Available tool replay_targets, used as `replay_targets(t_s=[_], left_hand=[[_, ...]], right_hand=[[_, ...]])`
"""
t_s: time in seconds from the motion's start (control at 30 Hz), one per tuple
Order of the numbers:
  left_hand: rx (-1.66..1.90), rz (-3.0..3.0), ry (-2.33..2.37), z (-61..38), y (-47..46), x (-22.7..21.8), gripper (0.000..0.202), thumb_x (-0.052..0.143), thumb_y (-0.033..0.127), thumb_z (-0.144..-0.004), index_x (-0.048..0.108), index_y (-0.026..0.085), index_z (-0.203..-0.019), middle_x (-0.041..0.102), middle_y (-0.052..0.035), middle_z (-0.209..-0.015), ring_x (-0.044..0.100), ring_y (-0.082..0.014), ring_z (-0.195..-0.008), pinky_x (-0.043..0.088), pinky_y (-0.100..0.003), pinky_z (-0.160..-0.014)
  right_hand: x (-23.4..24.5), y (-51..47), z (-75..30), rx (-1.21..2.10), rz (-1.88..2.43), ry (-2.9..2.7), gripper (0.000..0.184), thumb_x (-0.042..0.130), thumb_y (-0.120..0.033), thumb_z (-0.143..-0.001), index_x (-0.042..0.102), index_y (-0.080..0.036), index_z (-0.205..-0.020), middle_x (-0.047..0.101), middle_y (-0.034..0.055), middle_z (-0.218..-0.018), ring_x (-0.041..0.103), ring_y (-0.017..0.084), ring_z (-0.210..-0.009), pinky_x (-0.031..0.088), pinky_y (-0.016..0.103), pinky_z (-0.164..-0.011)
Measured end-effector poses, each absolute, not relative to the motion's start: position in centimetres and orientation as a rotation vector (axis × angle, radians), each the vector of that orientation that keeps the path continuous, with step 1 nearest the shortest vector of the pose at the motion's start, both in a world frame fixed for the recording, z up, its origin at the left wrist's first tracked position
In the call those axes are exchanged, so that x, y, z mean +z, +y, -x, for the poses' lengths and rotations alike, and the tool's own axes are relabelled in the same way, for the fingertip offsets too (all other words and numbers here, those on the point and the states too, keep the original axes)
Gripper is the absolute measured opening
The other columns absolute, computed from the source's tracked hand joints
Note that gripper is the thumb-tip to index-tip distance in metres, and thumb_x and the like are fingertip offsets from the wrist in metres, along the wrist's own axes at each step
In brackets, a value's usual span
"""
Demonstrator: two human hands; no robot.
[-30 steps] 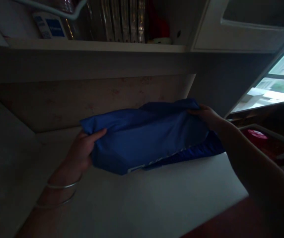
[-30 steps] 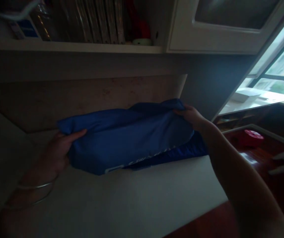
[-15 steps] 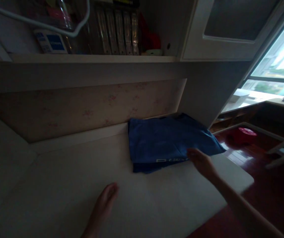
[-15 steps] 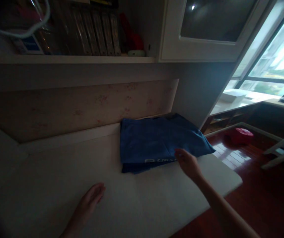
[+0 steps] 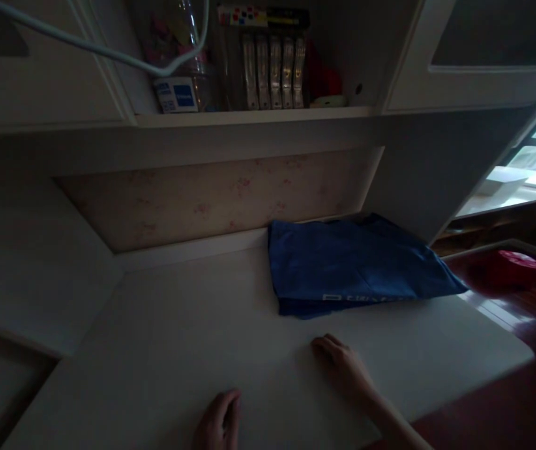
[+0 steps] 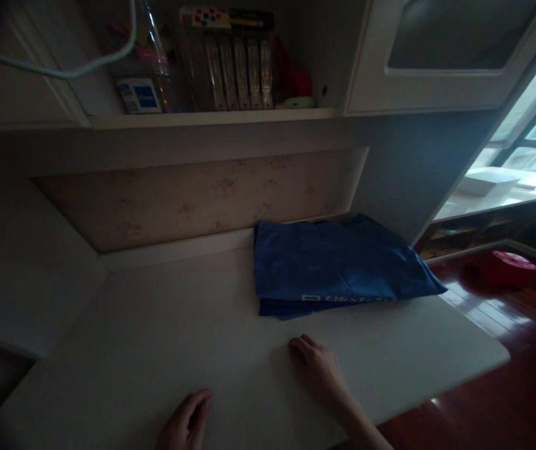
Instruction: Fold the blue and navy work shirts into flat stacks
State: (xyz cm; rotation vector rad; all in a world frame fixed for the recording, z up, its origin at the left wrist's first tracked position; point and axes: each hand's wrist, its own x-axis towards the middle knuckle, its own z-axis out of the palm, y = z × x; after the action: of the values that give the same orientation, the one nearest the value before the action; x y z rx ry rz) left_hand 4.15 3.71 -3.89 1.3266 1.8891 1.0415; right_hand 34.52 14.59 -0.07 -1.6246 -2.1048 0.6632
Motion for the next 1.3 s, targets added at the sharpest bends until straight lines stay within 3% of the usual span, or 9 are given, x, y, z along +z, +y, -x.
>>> replay_targets(t_s=[0.23,0.43,0.8,1.0,1.13,1.2,1.3], left_hand=[[0.982,-1.541,1.852,-3.6,3.7,-3.5,0.029,0.052,0.048,-0.091,0.075,0.032,-0.095,0.078,-0.0088,-0.099,0.074,-0.0273,-0.093,0.059,-0.033,-0.081],[1.162,-1.87,1.924,-4.2,3.7,-2.9,0.036,0.044,0.045,-0.098,0.073,0.026,-0.09,0.079,-0.0041,-0.085,0.075,-0.0187,-0.075,0.061,-0.025,-0.067],[1.125,-2.146,1.958,-3.9,3.7,-3.6,0.026,0.046,0.035,-0.099,0.07,0.025,-0.097,0.078,-0.003,-0.086,0.075,-0.0162,-0.075,0.06,-0.021,-0.067],[1.019,-1.856,1.934,-3.4,3.8,-4.7,0.027,0.052,0.044,-0.095,0.074,0.029,-0.098,0.079,-0.004,-0.094,0.075,-0.0194,-0.084,0.061,-0.024,-0.073],[0.99,-1.315,1.783,-5.8,6.3,-1.6,0.042,0.052,0.06,-0.09,0.074,0.024,-0.099,0.078,-0.0076,-0.091,0.074,-0.0214,-0.079,0.06,-0.027,-0.068],[1.022,-1.189,1.672,-7.6,8.8,1.0,0.048,0.052,0.064,-0.088,0.071,0.021,-0.101,0.076,-0.0081,-0.086,0.071,-0.0206,-0.074,0.058,-0.028,-0.067],[1.013,-1.292,1.593,-9.8,14.4,4.6,0.049,0.053,0.061,-0.089,0.068,0.018,-0.106,0.073,-0.0069,-0.083,0.069,-0.0197,-0.073,0.055,-0.028,-0.065]], right_hand=[[-0.6,14.3,-34.3,0.575,1.653,-2.109,0.034,0.038,-0.04,-0.1,0.07,-0.029,-0.103,0.07,0.0049,-0.105,0.07,0.023,-0.085,0.051,0.033,-0.076],[-0.4,14.3,-34.3,0.547,1.67,-2.115,0.033,0.038,-0.04,-0.1,0.069,-0.03,-0.104,0.071,0.0032,-0.103,0.07,0.021,-0.085,0.05,0.029,-0.073],[-0.9,14.3,-34.5,0.579,1.668,-2.135,0.034,0.036,-0.04,-0.101,0.068,-0.03,-0.106,0.071,0.0023,-0.106,0.07,0.021,-0.086,0.049,0.031,-0.072],[-1.0,14.5,-34.6,0.604,1.643,-2.133,0.037,0.035,-0.041,-0.102,0.07,-0.029,-0.104,0.071,0.0042,-0.103,0.07,0.022,-0.085,0.049,0.031,-0.073],[-0.8,14.2,-34.1,0.673,1.615,-2.105,0.034,0.039,-0.038,-0.1,0.072,-0.029,-0.102,0.071,0.0044,-0.098,0.068,0.022,-0.082,0.049,0.032,-0.074],[-0.5,14.4,-34.7,0.863,1.513,-2.055,0.031,0.044,-0.038,-0.096,0.074,-0.027,-0.096,0.072,0.005,-0.094,0.068,0.022,-0.082,0.05,0.033,-0.075],[0.9,16.9,-38.4,1.19,1.352,-1.793,0.034,0.052,-0.047,-0.09,0.074,-0.022,-0.094,0.072,0.0061,-0.083,0.065,0.019,-0.068,0.052,0.031,-0.063]])
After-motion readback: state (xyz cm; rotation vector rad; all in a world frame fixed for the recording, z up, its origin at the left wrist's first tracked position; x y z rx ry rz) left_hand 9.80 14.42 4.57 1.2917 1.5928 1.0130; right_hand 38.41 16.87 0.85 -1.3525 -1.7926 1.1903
